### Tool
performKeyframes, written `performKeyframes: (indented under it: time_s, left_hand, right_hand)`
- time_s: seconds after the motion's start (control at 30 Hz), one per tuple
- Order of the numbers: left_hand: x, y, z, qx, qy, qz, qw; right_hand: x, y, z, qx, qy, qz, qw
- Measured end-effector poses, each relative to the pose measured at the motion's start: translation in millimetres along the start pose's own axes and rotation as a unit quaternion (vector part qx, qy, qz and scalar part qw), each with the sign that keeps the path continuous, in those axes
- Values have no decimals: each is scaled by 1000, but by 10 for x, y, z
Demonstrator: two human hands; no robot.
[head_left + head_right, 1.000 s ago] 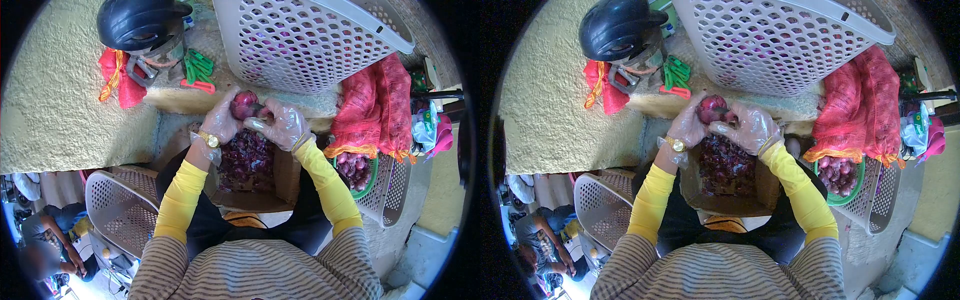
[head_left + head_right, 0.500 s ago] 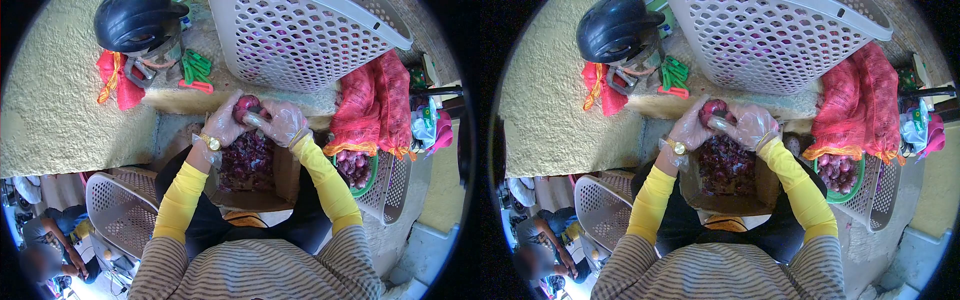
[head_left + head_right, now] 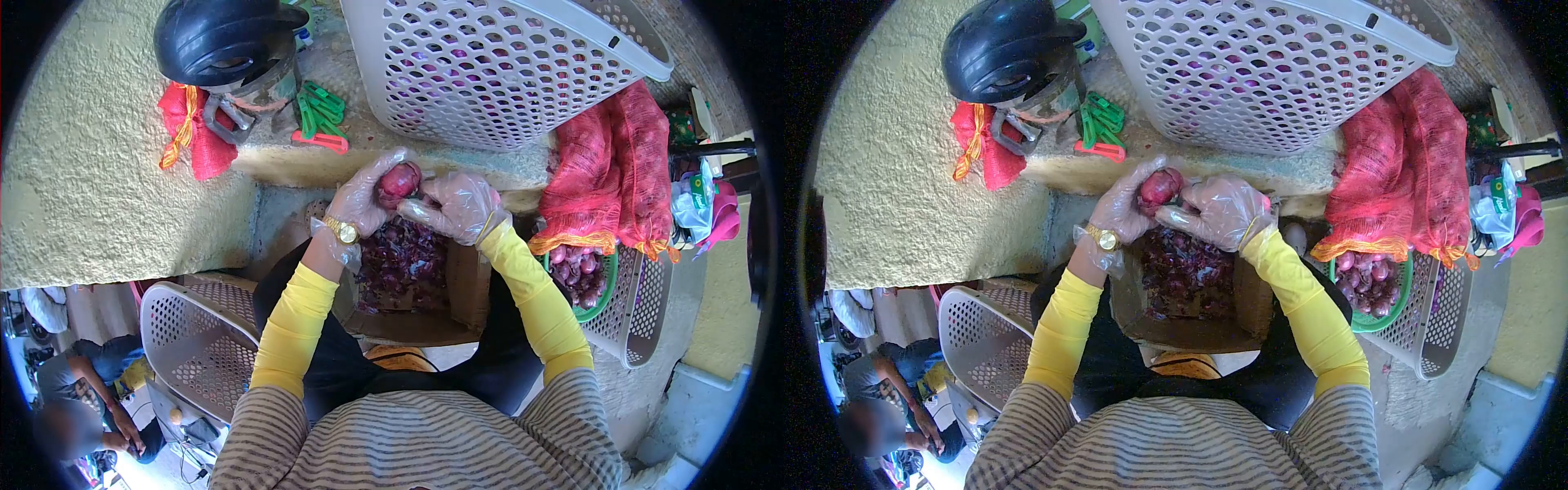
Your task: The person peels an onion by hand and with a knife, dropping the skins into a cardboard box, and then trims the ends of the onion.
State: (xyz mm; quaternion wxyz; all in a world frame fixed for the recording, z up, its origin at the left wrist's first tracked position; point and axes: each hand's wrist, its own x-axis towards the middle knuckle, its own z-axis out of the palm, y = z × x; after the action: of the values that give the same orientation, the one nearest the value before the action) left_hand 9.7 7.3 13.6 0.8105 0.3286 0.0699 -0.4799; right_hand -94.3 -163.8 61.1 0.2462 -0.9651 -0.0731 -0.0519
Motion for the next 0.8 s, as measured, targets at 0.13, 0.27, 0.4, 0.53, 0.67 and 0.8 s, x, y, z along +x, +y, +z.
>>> performKeyframes:
  time_s: [0.13, 0.27, 0.4, 0.53, 0.67, 0.8]
  left_hand:
    - [-38, -14, 28, 25, 1, -20, 999]
    - [-77, 20, 131, 16, 29, -45, 998]
    - [89, 9, -154, -86, -36, -54, 994]
    - [118, 62, -159, -73, 9, -40, 996]
    - [10, 36, -54, -20, 19, -25, 999]
    - [20, -1, 23, -13, 40, -26, 999]
  right_hand:
    - [-21, -23, 0, -39, -22, -14, 999]
    - [-47, -94, 34, -53, -30, -76, 995]
    - [-59, -174, 105, -52, -165, -62, 983]
    - [-65, -169, 83, -24, -147, -45, 988]
    - [-34, -170, -67, 36, 44, -13, 998]
    - [9, -112, -7, 45, 130, 4, 990]
